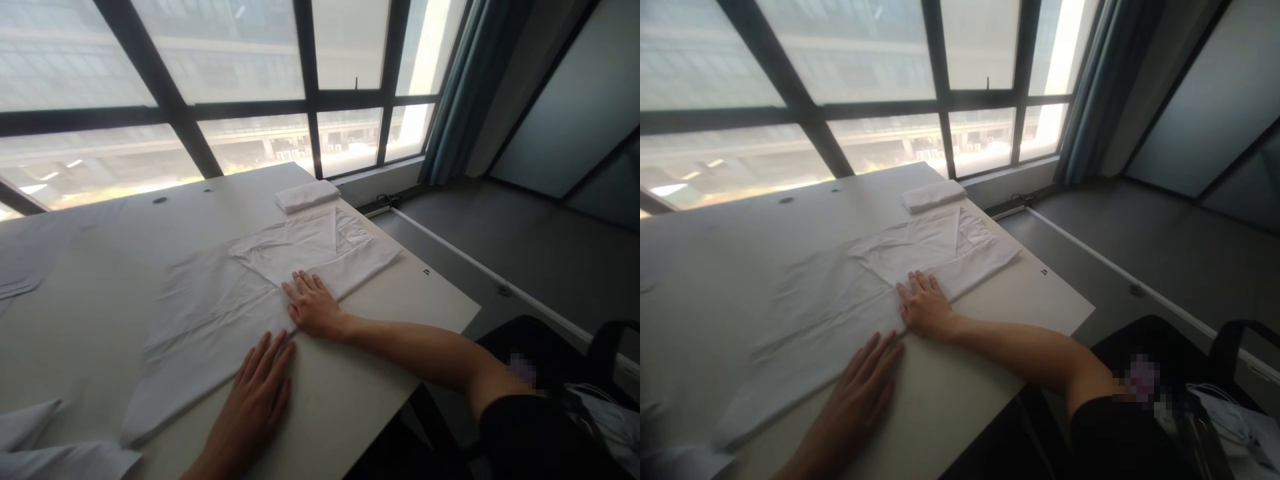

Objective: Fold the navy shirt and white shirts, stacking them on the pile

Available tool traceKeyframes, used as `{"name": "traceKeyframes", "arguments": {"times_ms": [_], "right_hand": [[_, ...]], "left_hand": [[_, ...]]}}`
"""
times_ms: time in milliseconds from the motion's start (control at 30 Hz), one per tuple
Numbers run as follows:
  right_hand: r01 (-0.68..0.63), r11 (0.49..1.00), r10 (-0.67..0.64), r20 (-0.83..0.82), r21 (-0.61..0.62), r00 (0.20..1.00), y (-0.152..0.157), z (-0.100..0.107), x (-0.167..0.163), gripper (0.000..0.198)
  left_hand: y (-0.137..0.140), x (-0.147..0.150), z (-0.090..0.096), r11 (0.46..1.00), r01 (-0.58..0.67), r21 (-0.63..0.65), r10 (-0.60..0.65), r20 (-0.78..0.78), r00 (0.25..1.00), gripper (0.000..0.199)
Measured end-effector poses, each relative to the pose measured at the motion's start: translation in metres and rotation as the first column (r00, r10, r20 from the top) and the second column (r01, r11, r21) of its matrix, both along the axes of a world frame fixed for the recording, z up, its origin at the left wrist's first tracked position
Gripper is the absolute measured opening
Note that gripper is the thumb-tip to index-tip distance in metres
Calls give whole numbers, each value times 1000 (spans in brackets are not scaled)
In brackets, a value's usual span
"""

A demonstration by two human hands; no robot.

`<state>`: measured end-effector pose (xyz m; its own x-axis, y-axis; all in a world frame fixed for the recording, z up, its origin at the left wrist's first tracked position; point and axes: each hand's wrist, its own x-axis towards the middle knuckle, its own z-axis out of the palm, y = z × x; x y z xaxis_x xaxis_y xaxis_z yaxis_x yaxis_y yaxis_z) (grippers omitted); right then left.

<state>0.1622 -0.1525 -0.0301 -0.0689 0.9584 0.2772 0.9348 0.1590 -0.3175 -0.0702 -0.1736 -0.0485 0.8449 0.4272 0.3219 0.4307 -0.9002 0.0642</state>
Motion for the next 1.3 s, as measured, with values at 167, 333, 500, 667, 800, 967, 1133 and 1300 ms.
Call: {"name": "traceKeyframes", "arguments": {"times_ms": [167,333,500,667,800,967,1133,1300], "right_hand": [[-4,1000,4,-23,-2,1000,-11,-2,-10,56],[-4,999,3,-27,-42,1000,-15,-2,-12,58],[15,998,-16,-28,-59,999,-17,1,-13,59],[-9,1000,8,-61,-22,998,-2,8,3,59],[34,999,-33,-71,15,997,27,13,42,56],[-7,1000,7,27,-7,1000,51,6,96,58],[-5,990,16,82,-139,997,44,-6,106,63],[26,981,-6,107,-191,994,36,-5,96,65]], "left_hand": [[-11,-2,7,999,-37,-11,37,-38,999,57],[-19,-7,12,999,-33,-16,32,-64,997,58],[-23,-7,13,998,-40,-43,38,-55,998,59],[-20,-5,16,993,-43,-108,42,-13,999,58],[-4,-2,19,987,-67,-145,65,-16,998,55],[15,-3,11,983,-134,-128,126,-64,990,58],[14,-7,1,986,-131,-98,123,-84,989,59],[9,-8,8,988,-145,-47,140,-92,986,59]]}}
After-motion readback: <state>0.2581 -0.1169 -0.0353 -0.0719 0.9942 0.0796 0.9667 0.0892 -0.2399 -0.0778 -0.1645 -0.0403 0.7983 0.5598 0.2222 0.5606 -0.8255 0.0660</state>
